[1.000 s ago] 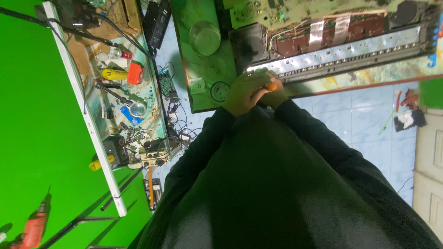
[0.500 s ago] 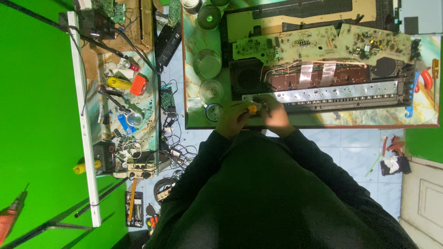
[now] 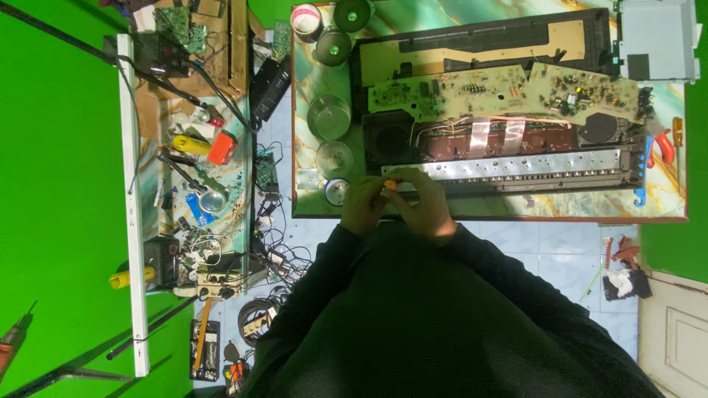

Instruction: The person holds a small plastic piece, cleans it with a blue cloth, and then uses a screwdriver to secure screws into a keyboard panel on a workbench.

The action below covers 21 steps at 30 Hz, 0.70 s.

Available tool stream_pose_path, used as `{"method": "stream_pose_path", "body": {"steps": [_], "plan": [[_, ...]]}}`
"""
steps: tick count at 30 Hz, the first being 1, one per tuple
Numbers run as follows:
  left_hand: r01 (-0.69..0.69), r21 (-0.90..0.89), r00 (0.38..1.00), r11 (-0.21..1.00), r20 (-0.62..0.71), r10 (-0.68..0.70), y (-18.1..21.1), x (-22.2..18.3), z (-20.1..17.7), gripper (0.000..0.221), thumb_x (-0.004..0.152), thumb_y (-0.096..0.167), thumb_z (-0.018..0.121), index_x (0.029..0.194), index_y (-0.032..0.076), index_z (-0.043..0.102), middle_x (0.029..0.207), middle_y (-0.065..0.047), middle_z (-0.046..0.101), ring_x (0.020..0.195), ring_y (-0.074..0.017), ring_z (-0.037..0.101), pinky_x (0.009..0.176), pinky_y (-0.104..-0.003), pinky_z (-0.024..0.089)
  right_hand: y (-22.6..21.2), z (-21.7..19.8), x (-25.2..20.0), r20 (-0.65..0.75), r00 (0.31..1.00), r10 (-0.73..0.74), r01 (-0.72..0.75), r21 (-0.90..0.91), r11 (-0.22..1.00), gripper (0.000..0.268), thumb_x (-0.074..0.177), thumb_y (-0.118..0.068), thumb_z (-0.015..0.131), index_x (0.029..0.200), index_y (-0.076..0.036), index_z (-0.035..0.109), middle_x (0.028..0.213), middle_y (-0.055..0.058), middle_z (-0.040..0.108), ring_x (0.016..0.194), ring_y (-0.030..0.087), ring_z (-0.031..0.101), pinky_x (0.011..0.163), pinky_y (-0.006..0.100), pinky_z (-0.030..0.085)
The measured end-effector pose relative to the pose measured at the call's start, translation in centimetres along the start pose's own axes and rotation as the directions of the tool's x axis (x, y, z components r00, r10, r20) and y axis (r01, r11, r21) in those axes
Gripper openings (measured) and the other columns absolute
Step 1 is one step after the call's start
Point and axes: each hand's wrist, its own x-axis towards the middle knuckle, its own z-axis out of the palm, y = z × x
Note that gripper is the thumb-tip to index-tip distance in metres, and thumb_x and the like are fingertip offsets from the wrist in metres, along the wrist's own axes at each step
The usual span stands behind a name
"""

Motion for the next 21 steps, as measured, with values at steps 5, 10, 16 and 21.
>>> {"method": "stream_pose_path", "body": {"steps": [5,10,16,21], "plan": [[-0.064,0.064,0.996,0.996,-0.065,0.068,0.0,0.3,0.4,0.033,0.083,0.01,0.072,0.115,0.003,0.07,0.105,-0.017,0.071,0.097,-0.0385,0.067,0.082,-0.046,0.054,0.1,-0.8,0.6,0.023,0.995,-0.099,0.098,0.016,0.995,0.029,0.091,-0.01,0.08,0.114,-0.001,0.066,0.113,0.015,0.072,0.103,0.029,0.072,0.089,0.037,0.057],[-0.1,0.099,0.991,0.99,-0.083,0.109,0.1,0.2,0.7,0.028,0.083,0.009,0.072,0.111,0.003,0.071,0.107,-0.017,0.072,0.1,-0.0384,0.066,0.085,-0.046,0.053,-0.1,-1.3,0.8,0.058,0.993,-0.099,0.097,0.032,0.995,0.025,0.091,-0.01,0.08,0.11,-0.002,0.066,0.11,0.014,0.072,0.1,0.027,0.072,0.088,0.036,0.057],[-0.059,0.056,0.994,0.997,-0.088,0.063,-0.2,0.9,0.4,0.028,0.084,0.012,0.074,0.11,0.004,0.072,0.107,-0.017,0.072,0.102,-0.0366,0.068,0.087,-0.044,0.054,0.1,-1.5,1.4,0.099,0.984,-0.146,0.142,0.044,0.989,0.026,0.093,-0.008,0.075,0.117,0.0,0.066,0.118,0.016,0.072,0.106,0.031,0.071,0.091,0.037,0.056],[-0.072,-0.008,0.997,0.997,0.023,0.072,-0.3,1.5,0.0,0.03,0.087,0.012,0.073,0.115,0.002,0.069,0.115,-0.018,0.071,0.112,-0.0379,0.067,0.091,-0.043,0.055,0.9,-1.9,1.5,0.144,0.979,-0.144,0.144,0.012,0.99,0.025,0.095,-0.008,0.071,0.119,-0.001,0.067,0.119,0.016,0.071,0.109,0.032,0.069,0.093,0.04,0.055]]}}
